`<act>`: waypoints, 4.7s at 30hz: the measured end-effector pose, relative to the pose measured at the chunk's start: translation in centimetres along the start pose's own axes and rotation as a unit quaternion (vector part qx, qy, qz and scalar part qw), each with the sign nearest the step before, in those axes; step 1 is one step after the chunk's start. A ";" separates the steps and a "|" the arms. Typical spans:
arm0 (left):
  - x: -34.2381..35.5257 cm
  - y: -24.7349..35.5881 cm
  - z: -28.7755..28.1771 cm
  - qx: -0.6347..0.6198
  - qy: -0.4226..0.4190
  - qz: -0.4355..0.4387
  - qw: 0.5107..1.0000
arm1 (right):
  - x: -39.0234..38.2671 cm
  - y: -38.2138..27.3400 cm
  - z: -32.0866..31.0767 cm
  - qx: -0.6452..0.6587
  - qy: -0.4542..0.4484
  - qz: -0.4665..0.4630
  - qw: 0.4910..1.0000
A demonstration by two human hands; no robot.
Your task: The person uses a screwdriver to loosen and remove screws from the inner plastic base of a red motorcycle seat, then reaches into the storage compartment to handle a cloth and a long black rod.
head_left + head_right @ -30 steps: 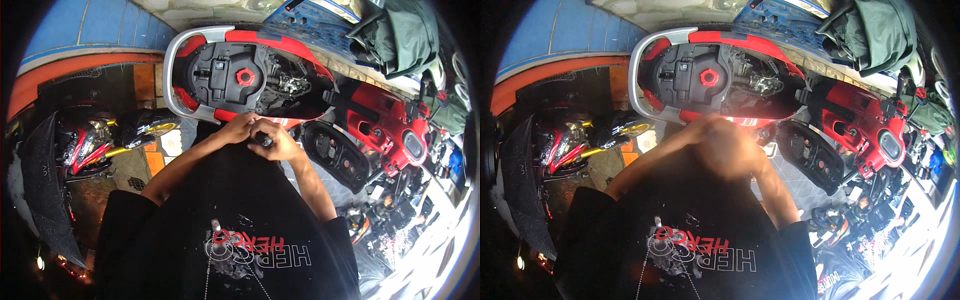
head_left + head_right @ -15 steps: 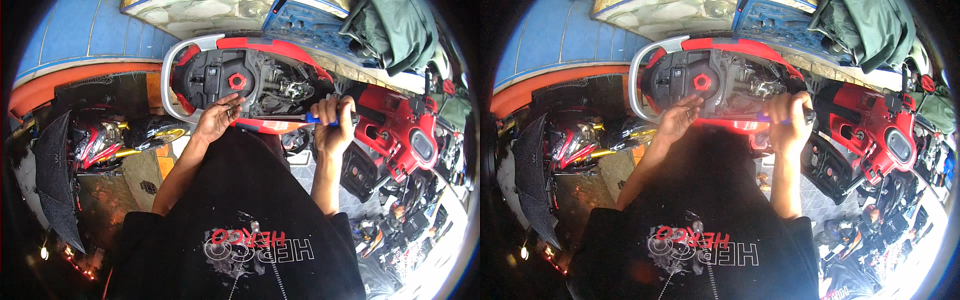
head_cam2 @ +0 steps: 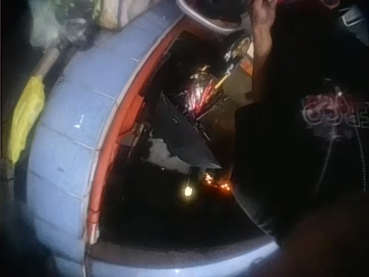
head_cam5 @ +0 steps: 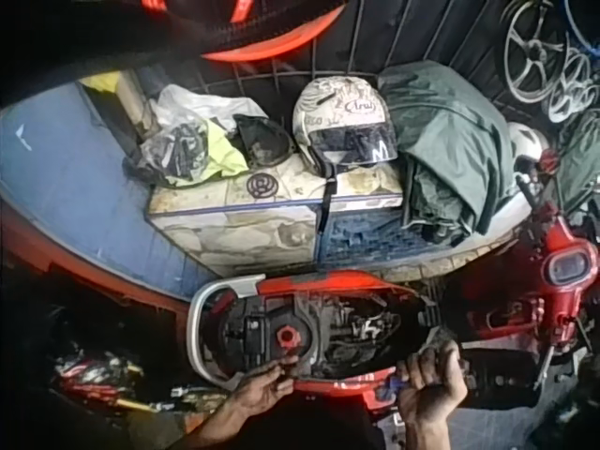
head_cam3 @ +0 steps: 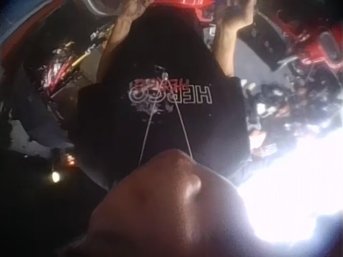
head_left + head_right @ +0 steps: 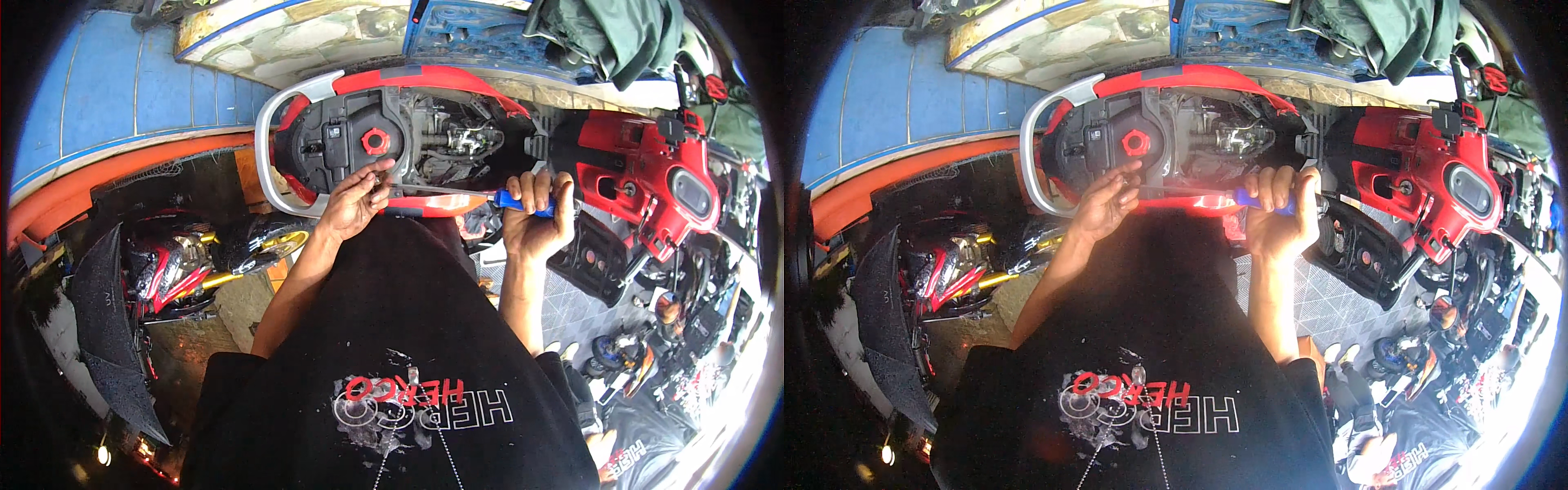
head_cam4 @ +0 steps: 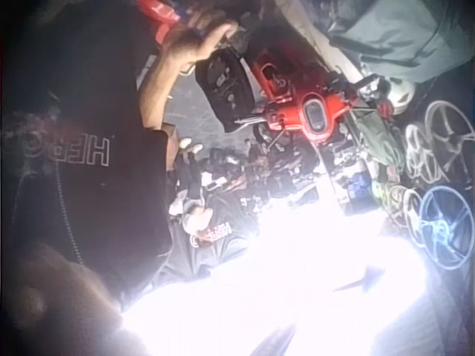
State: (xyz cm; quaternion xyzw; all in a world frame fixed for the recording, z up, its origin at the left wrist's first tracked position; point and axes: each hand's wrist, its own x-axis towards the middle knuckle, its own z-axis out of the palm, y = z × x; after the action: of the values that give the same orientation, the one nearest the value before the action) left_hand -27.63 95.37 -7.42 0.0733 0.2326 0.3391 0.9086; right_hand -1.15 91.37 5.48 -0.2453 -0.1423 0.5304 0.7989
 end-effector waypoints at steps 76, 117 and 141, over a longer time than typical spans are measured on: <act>0.8 0.5 0.6 0.057 0.036 0.056 0.996 | -4.1 1.9 -3.4 -0.008 0.136 0.004 0.991; 24.3 -1.6 -5.9 -0.381 0.260 0.071 0.885 | 12.8 9.1 2.7 -0.834 -0.325 -0.010 0.446; 22.9 0.2 -4.9 -0.327 0.304 0.012 0.895 | 17.9 12.7 7.4 -0.807 -0.500 0.019 0.313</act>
State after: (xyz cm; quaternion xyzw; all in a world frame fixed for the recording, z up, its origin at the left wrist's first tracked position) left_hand -14.87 110.32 -20.22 -0.3323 0.3723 0.4123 0.7623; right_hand -7.53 113.60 4.18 -0.4594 -0.8674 0.1890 -0.0296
